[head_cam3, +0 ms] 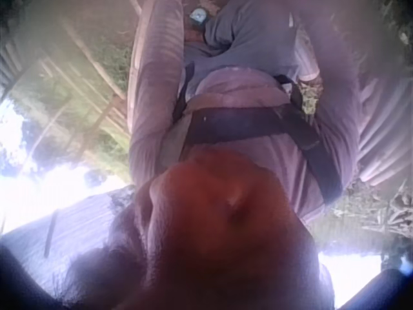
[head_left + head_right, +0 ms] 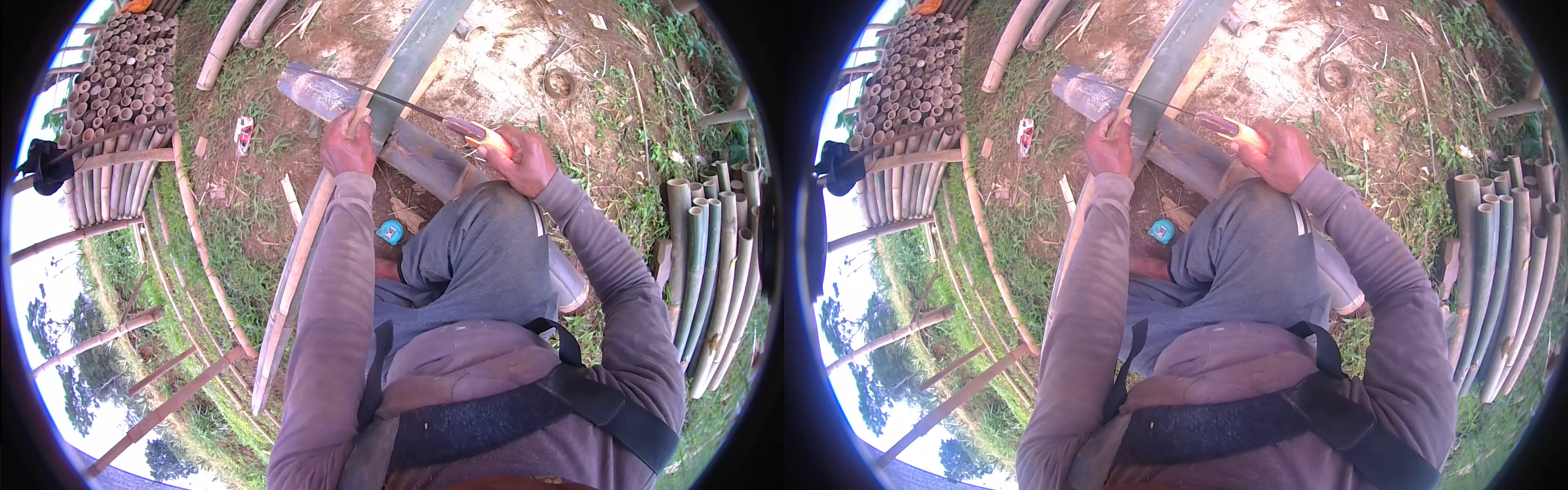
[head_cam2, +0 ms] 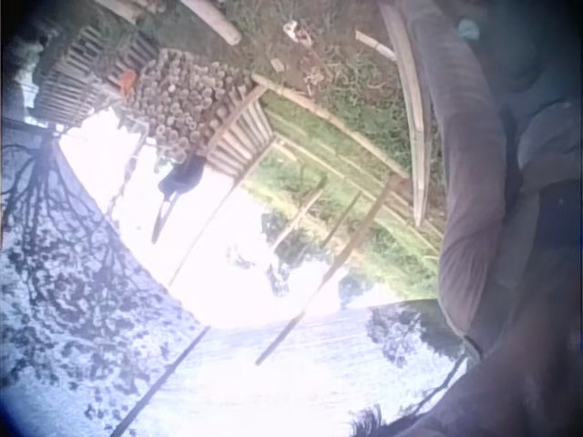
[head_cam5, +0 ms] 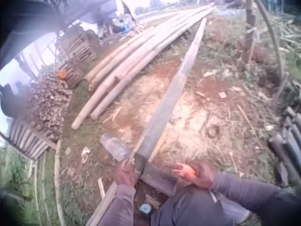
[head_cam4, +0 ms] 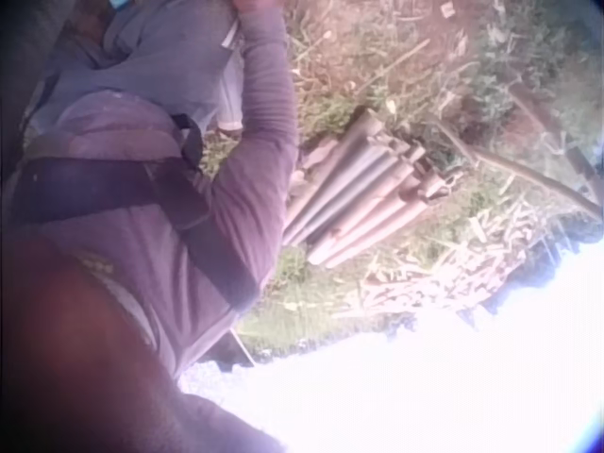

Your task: The person measures a bamboo pole with a tape measure and marks it with a pencil. Then, using a hand saw, the person cuts the bamboo pole into sections while sitting on the ground.

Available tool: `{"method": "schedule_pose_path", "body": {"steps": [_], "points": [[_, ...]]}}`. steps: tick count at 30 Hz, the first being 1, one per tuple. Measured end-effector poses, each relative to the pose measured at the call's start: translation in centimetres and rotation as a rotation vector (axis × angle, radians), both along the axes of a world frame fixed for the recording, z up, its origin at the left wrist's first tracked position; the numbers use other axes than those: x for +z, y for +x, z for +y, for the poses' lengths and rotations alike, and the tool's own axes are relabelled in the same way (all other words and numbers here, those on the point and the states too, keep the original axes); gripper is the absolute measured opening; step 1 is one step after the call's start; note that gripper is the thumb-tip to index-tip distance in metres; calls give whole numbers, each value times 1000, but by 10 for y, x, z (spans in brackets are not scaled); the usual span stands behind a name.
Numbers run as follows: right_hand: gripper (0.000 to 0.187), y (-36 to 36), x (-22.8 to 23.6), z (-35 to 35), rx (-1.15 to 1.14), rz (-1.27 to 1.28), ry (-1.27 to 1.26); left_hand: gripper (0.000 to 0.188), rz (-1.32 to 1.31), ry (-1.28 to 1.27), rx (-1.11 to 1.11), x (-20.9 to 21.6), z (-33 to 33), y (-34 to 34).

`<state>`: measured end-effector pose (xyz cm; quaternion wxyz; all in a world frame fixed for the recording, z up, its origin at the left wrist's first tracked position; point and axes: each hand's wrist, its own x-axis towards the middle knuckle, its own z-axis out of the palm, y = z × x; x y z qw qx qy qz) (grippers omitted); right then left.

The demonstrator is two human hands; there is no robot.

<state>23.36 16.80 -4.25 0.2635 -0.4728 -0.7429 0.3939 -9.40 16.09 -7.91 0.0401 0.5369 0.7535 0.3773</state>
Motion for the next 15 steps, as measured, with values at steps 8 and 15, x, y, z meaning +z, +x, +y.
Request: {"method": "schedule_pose_path", "body": {"steps": [8, 15], "points": [[35, 11, -37, -16, 25, 139, -21, 28, 73, -36, 92, 7, 0, 10], [33, 0, -52, -26, 55, 182, -44, 31, 87, -81, 114, -3, -2, 6]]}}
